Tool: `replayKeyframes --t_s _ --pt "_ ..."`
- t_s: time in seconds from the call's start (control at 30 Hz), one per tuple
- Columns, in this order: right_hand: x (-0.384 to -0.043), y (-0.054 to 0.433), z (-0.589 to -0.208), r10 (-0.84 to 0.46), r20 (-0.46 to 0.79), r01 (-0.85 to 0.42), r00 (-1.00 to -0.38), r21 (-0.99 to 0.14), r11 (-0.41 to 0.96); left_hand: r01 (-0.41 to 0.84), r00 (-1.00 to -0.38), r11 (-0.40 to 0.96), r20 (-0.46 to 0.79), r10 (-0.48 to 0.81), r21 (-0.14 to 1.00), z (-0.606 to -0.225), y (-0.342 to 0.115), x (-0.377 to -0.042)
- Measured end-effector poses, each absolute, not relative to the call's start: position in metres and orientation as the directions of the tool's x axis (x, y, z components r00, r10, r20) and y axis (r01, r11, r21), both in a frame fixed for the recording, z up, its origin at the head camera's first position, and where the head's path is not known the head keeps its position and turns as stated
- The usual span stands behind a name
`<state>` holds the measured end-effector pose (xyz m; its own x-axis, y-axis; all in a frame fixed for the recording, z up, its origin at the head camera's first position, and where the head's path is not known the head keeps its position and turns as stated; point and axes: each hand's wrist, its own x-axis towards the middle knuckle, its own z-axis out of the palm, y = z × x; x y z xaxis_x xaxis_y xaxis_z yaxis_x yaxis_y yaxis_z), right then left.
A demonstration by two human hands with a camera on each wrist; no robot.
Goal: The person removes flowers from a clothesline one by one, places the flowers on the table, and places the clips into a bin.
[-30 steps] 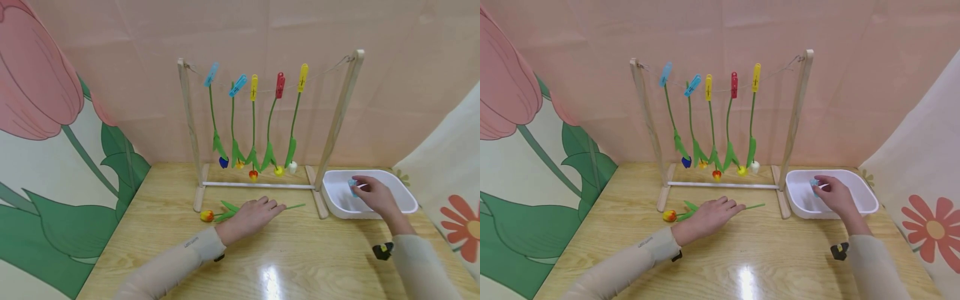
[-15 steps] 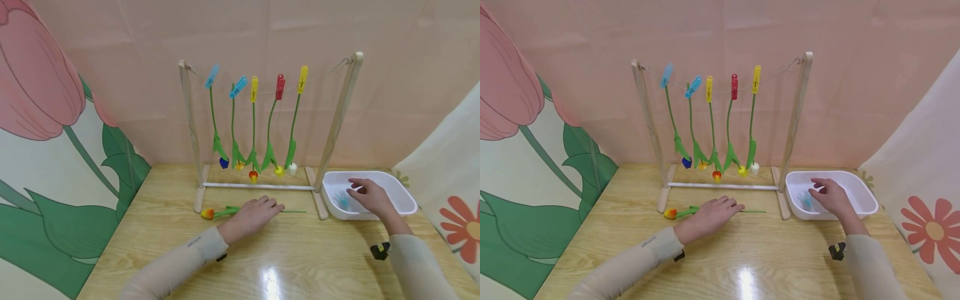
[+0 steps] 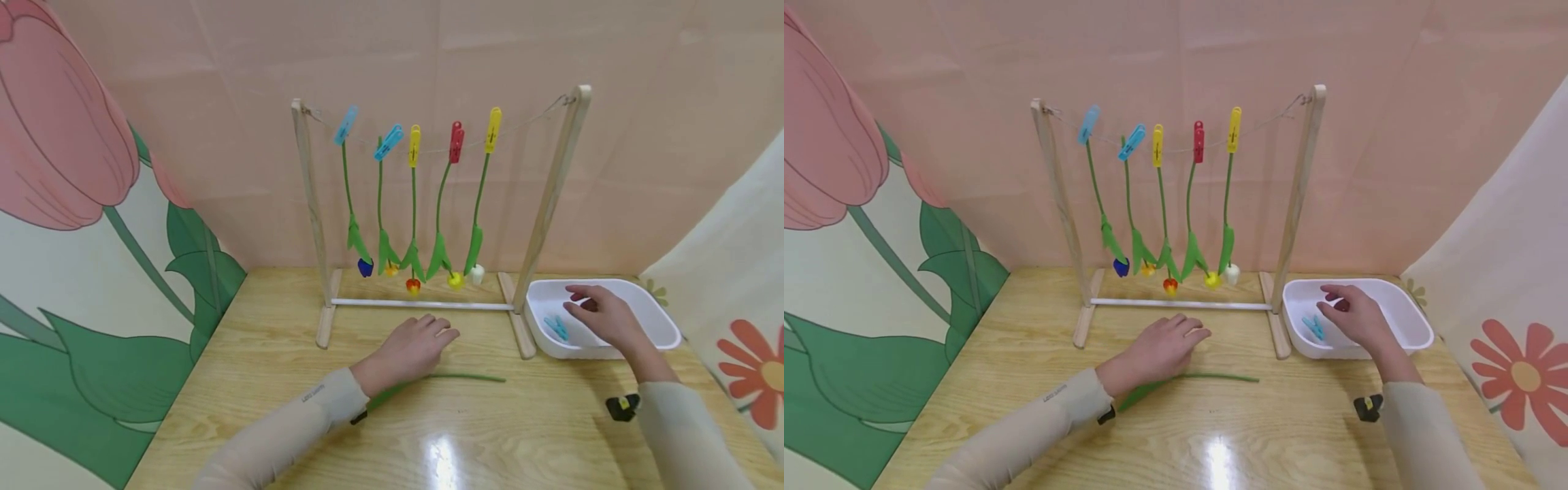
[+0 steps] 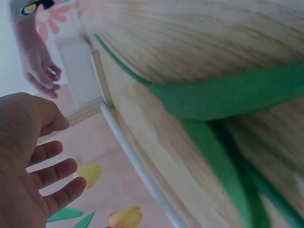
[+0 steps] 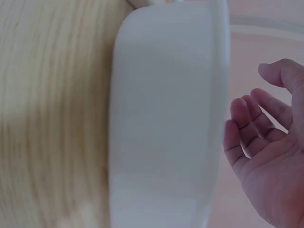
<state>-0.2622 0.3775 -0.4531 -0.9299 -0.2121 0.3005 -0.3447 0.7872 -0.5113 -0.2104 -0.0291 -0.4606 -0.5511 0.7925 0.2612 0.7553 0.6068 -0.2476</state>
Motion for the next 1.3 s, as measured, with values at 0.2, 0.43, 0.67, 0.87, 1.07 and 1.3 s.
replayKeyframes --t_s 0.2,0.43,0.67,0.87,1.07,1.3 --pt "-0.263 0.372 -0.437 -0.212 0.319 -0.354 -0.924 -0.497 0.792 0.755 -0.543 0.606 0.28 0.792 -0.25 -0.451 -0.034 -0.212" --pt "-0.261 0.364 -0.407 -0.207 0.351 -0.379 -0.913 -0.544 0.748 0.77 -0.537 0.599 0.285 0.794 -0.22 -0.43 -0.042 -0.217" --pt "-0.255 0.351 -0.368 -0.172 0.375 -0.379 -0.911 -0.599 0.706 0.775 -0.492 0.592 0.376 0.785 -0.223 -0.406 -0.046 -0.224" --pt "-0.253 0.338 -0.34 -0.148 0.365 -0.36 -0.919 -0.626 0.691 0.762 -0.497 0.615 0.427 0.755 -0.201 -0.387 -0.045 -0.229" --pt "-0.252 0.325 -0.315 -0.141 0.343 -0.352 -0.929 -0.695 0.627 0.761 -0.513 0.631 0.457 0.726 -0.148 -0.371 -0.043 -0.236" --pt "-0.249 0.303 -0.282 -0.133 0.354 -0.367 -0.926 -0.759 0.537 0.75 -0.534 0.652 0.482 0.694 -0.108 -0.357 -0.039 -0.243"
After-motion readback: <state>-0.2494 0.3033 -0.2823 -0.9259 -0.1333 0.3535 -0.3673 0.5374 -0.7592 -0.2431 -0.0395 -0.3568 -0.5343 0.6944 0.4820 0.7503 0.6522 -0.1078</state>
